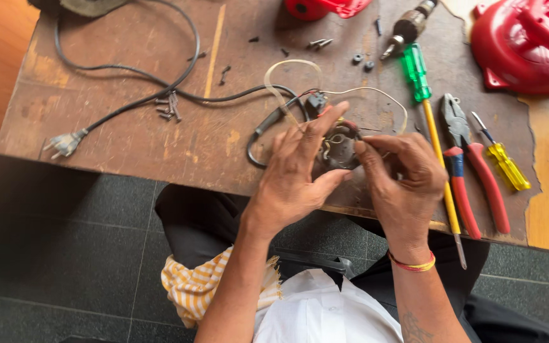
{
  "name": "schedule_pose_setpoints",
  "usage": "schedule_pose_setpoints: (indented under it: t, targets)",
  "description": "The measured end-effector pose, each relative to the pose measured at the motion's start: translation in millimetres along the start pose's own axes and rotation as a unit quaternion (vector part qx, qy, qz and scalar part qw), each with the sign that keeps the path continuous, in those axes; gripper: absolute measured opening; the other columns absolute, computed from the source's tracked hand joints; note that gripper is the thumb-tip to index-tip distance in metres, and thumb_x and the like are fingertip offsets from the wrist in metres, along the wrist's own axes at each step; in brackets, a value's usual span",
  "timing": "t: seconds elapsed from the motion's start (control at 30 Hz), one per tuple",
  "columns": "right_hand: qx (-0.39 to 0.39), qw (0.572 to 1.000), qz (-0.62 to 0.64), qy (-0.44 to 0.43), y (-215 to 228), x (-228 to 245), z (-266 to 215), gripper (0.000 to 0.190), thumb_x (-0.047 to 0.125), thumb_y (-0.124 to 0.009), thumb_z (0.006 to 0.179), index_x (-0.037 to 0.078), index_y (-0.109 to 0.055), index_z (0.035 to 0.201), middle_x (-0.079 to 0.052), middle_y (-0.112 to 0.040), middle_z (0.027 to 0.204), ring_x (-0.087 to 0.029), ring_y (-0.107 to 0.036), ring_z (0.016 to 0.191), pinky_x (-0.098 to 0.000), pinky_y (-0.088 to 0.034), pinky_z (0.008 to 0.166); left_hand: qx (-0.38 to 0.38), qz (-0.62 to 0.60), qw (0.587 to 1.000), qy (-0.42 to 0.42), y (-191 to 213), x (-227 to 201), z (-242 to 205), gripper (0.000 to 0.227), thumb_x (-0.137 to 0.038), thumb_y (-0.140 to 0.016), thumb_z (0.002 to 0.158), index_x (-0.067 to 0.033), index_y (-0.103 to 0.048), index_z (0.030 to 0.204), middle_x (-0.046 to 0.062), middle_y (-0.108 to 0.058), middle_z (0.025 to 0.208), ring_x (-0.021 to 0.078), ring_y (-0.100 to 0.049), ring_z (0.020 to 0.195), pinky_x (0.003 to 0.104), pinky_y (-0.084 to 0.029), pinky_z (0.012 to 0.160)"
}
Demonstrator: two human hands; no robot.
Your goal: The person disassembles the housing of a red electric blower and manipulates the internal stator and wiring.
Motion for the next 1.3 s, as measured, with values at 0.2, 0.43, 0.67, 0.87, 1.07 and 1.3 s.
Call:
schedule_pose_setpoints:
  t: [0.2,0.43,0.67,0.87,1.07,1.3]
  targets:
    - [-0.04,0.995,0.082,-0.037,15.2,-25.6,-2.0,0.01,-0.001,-0.082,0.1,0.002,-0.073,0.104,0.003,-0.066,0.093,-0.002,-0.057,0.078,-0.0179,-0.044,0.071,-0.03,0.004,0.999,0.029,-8.2,8.3,-5.0,0.101,-0.027,-0.09,0.078,-0.0223,-0.03,0.16,0.005,-0.059,0.148,0.0194,-0.059,0.132,0.042,-0.037,0.109]
    - [-0.061,0.963,0.225,-0.134,11.8,-41.0,7.5,0.01,-0.004,-0.075,0.097,-0.002,-0.075,0.107,0.001,-0.068,0.085,-0.004,-0.054,0.069,-0.0178,-0.04,0.064,-0.069,0.065,0.995,-0.01,-5.9,-2.0,-10.4,0.099,-0.038,-0.09,0.08,-0.0219,-0.032,0.158,-0.002,-0.061,0.141,0.0183,-0.059,0.127,0.042,-0.037,0.107]
    - [-0.02,0.998,0.028,-0.06,21.5,35.1,8.5,0.016,-0.001,-0.069,0.099,-0.003,-0.071,0.114,-0.004,-0.074,0.096,-0.002,-0.06,0.071,-0.0171,-0.043,0.06,-0.101,0.092,0.99,-0.042,-2.9,-7.7,-17.4,0.094,-0.042,-0.089,0.081,-0.0215,-0.035,0.155,0.0,-0.059,0.142,0.0205,-0.056,0.129,0.043,-0.038,0.11]
    - [0.123,0.984,-0.084,-0.094,-16.6,22.0,7.1,0.021,0.0,-0.073,0.094,0.0,-0.07,0.115,-0.001,-0.078,0.089,0.0,-0.058,0.056,-0.0165,-0.044,0.046,-0.107,0.093,0.988,-0.062,-4.3,-13.1,-19.2,0.089,-0.038,-0.088,0.084,-0.0244,-0.037,0.155,-0.005,-0.059,0.143,0.0163,-0.055,0.129,0.039,-0.038,0.107]
    - [0.051,0.997,0.041,-0.041,6.8,26.3,-1.9,0.031,-0.007,-0.075,0.094,0.001,-0.069,0.124,-0.007,-0.074,0.103,-0.004,-0.063,0.072,-0.017,-0.048,0.058,-0.109,0.097,0.988,-0.056,-0.2,-13.2,-19.6,0.088,-0.042,-0.088,0.084,-0.0199,-0.039,0.153,0.0,-0.058,0.141,0.0198,-0.055,0.13,0.042,-0.039,0.106]
    - [0.066,0.989,-0.06,0.119,19.4,39.5,-26.4,0.023,-0.014,-0.076,0.087,0.0,-0.073,0.105,-0.012,-0.073,0.105,-0.016,-0.072,0.087,-0.0234,-0.056,0.07,-0.102,0.087,0.99,-0.05,-0.5,-11.2,-14.5,0.085,-0.034,-0.09,0.082,-0.0163,-0.041,0.15,0.001,-0.059,0.143,0.0223,-0.058,0.127,0.043,-0.04,0.106]
Point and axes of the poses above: each hand's wrist, its own z-axis towards the middle knuckle, its own y-axis out of the back of the hand, x = y × z, the point moved 10 cm from there along z, towards the middle knuckle
